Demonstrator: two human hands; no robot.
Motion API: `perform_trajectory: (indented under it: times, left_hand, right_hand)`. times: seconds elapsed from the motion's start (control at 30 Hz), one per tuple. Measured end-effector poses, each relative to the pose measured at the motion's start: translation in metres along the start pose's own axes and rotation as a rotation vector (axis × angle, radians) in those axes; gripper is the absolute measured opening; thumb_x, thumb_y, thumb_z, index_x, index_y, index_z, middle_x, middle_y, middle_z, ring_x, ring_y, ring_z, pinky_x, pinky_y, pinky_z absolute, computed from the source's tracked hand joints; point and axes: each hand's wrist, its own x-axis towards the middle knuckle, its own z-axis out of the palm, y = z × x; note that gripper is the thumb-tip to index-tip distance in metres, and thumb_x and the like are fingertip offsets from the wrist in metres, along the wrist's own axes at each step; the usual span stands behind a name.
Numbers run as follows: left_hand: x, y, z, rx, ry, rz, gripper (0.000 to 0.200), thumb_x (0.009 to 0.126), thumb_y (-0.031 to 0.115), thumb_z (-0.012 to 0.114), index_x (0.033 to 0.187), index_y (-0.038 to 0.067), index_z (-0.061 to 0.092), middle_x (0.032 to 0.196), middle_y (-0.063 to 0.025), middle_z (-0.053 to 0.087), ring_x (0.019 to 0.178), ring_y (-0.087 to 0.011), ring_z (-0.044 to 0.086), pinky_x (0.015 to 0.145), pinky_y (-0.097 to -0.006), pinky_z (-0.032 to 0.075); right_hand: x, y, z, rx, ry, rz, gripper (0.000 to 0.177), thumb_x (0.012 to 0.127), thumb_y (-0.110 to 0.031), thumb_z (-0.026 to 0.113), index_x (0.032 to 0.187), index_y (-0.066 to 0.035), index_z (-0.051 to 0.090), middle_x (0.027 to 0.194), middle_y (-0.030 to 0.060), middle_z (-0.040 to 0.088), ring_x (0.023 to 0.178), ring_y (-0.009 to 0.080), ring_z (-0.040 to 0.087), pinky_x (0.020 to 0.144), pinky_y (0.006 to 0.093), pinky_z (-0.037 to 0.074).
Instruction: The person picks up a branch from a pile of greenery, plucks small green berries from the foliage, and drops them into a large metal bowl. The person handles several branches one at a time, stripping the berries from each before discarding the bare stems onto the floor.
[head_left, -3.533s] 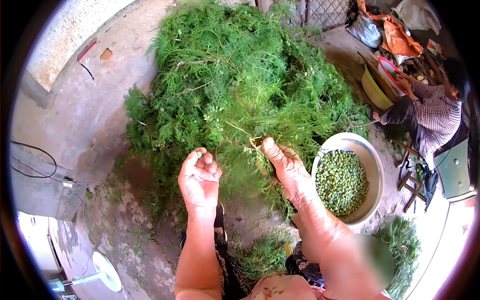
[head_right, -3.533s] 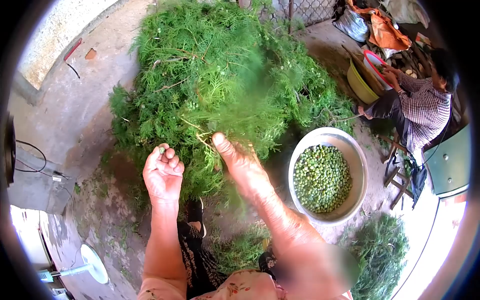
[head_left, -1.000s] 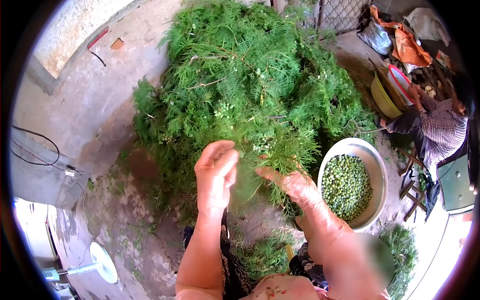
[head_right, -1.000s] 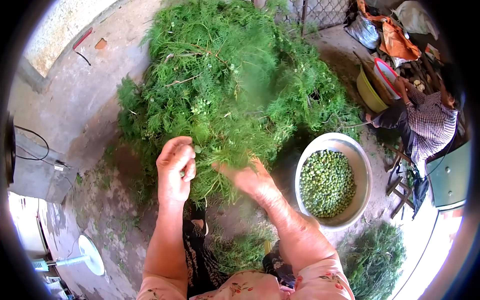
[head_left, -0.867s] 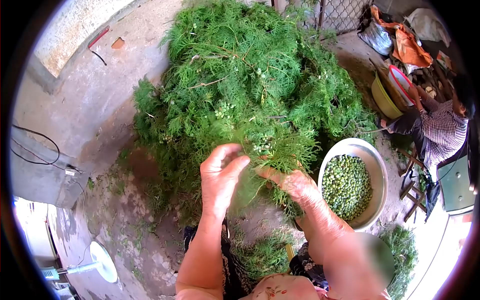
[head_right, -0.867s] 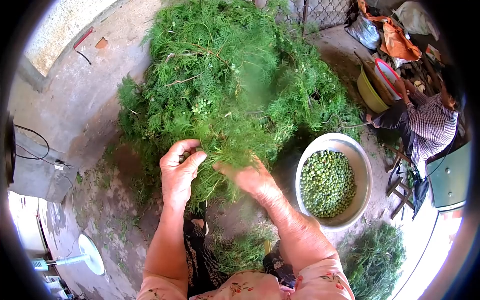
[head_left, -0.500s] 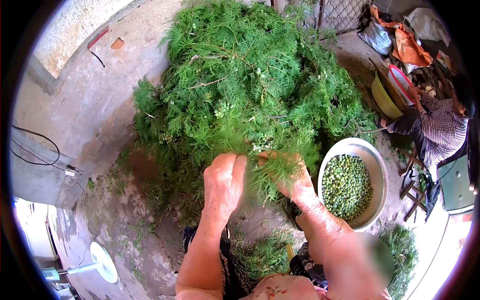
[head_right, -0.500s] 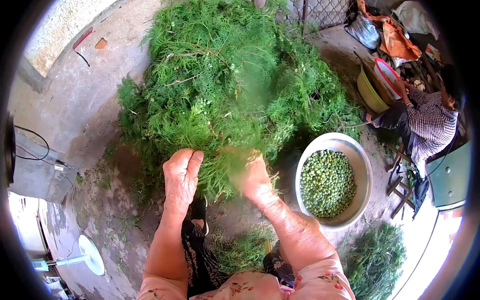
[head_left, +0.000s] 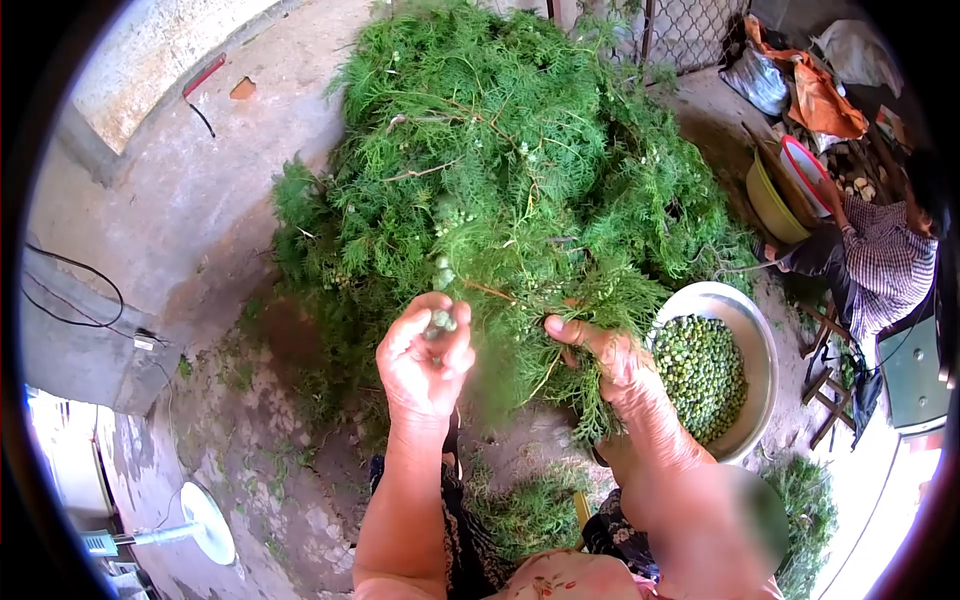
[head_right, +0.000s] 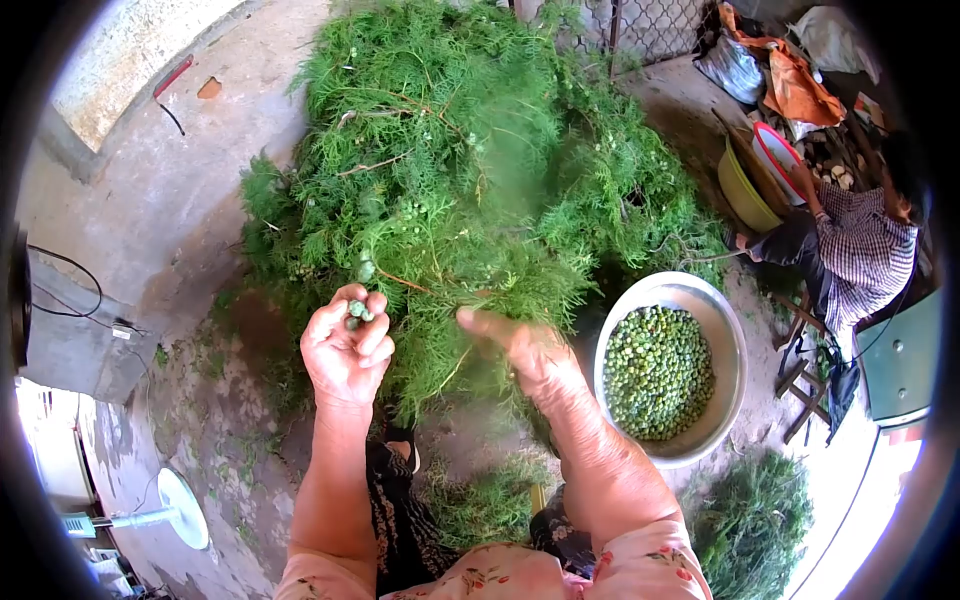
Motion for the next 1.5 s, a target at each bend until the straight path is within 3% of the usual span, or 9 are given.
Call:
perform_trajectory:
  times: [0.13, 0.33, 0.43, 0.73, 0.93, 1.1, 1.23, 1.33, 1.5]
  left_hand:
    - [0.004, 0.006, -0.011, -0.020, 0.062, 0.105, 0.023, 0.088, 0.023, 0.045, 0.092, 0.002, 0.055, 0.081, -0.0094, 0.052, 0.054, -0.0146, 0.045, 0.038, -0.0231, 0.035]
    - [0.004, 0.012, -0.001, 0.558, 0.283, 0.316, 0.024, 0.088, 0.029, 0.054, 0.092, 0.005, 0.057, 0.060, -0.0006, 0.051, 0.041, -0.0055, 0.040, 0.033, -0.0175, 0.025]
    - [0.007, 0.009, -0.002, 0.710, 0.268, 0.302, 0.025, 0.087, 0.032, 0.054, 0.089, 0.007, 0.057, 0.059, -0.0011, 0.051, 0.038, -0.0048, 0.039, 0.031, -0.0164, 0.023]
    - [0.005, 0.011, -0.001, 0.689, 0.279, 0.142, 0.020, 0.082, 0.027, 0.062, 0.080, 0.008, 0.055, 0.063, -0.0044, 0.054, 0.041, -0.0052, 0.040, 0.033, -0.0163, 0.026]
    - [0.006, 0.007, -0.009, 0.323, 0.390, 0.097, 0.019, 0.080, 0.024, 0.065, 0.078, 0.009, 0.055, 0.063, -0.0044, 0.053, 0.041, -0.0057, 0.039, 0.034, -0.0169, 0.027]
    - [0.009, -0.002, -0.001, 0.740, 0.418, 0.591, 0.020, 0.079, 0.019, 0.067, 0.070, 0.007, 0.054, 0.057, 0.0009, 0.050, 0.041, -0.0048, 0.038, 0.034, -0.0186, 0.027]
    - [0.002, 0.010, -0.006, 0.398, 0.314, 0.184, 0.020, 0.080, 0.023, 0.065, 0.073, 0.007, 0.054, 0.058, -0.0009, 0.051, 0.040, -0.0058, 0.038, 0.034, -0.0182, 0.026]
    - [0.005, 0.024, -0.024, 0.062, 0.126, 0.114, 0.023, 0.082, 0.028, 0.060, 0.075, 0.007, 0.055, 0.058, -0.0021, 0.052, 0.038, -0.0051, 0.036, 0.032, -0.0164, 0.027]
    - [0.002, 0.031, -0.021, -0.126, 0.039, 0.108, 0.026, 0.091, 0.026, 0.046, 0.085, 0.002, 0.056, 0.066, -0.0055, 0.049, 0.045, -0.0106, 0.041, 0.035, -0.0212, 0.037]
  right_hand:
    - [-0.005, -0.011, -0.002, -0.076, -0.047, 0.013, 0.050, 0.083, -0.049, 0.045, 0.120, -0.016, 0.052, 0.099, 0.0117, 0.062, 0.092, 0.0224, 0.057, 0.085, 0.0319, 0.040]
    - [-0.003, -0.027, 0.006, 0.329, 0.071, 0.258, 0.055, 0.065, -0.035, 0.075, 0.106, -0.004, 0.057, 0.100, 0.0082, 0.059, 0.097, 0.0214, 0.049, 0.087, 0.0336, 0.034]
    - [-0.001, -0.023, 0.007, 0.229, 0.081, 0.259, 0.055, 0.064, -0.035, 0.075, 0.105, -0.004, 0.057, 0.098, 0.0080, 0.059, 0.094, 0.0211, 0.051, 0.083, 0.0343, 0.036]
    - [-0.001, -0.025, 0.007, 0.355, 0.094, 0.256, 0.058, 0.062, -0.035, 0.077, 0.105, -0.002, 0.056, 0.083, 0.0062, 0.057, 0.075, 0.0172, 0.050, 0.070, 0.0323, 0.037]
    - [0.002, -0.030, 0.017, 0.330, 0.067, 0.170, 0.052, 0.064, -0.032, 0.076, 0.103, -0.004, 0.057, 0.086, 0.0062, 0.059, 0.084, 0.0191, 0.053, 0.078, 0.0328, 0.038]
    - [0.004, -0.017, 0.015, 0.145, -0.001, 0.185, 0.043, 0.072, -0.035, 0.070, 0.105, -0.008, 0.061, 0.098, 0.0116, 0.063, 0.096, 0.0213, 0.056, 0.087, 0.0336, 0.040]
    - [-0.002, -0.033, 0.002, 0.189, -0.052, 0.349, 0.060, 0.071, -0.042, 0.069, 0.117, -0.007, 0.053, 0.105, 0.0115, 0.061, 0.096, 0.0215, 0.055, 0.087, 0.0328, 0.039]
    - [-0.005, -0.030, 0.004, 0.403, 0.211, 0.115, 0.051, 0.060, -0.034, 0.077, 0.098, -0.005, 0.059, 0.079, 0.0044, 0.058, 0.071, 0.0136, 0.050, 0.059, 0.0249, 0.035]
    - [0.004, -0.019, -0.017, 0.322, 0.261, 0.248, 0.041, 0.058, -0.037, 0.077, 0.076, -0.005, 0.060, 0.072, 0.0047, 0.055, 0.076, 0.0201, 0.048, 0.075, 0.0323, 0.030]
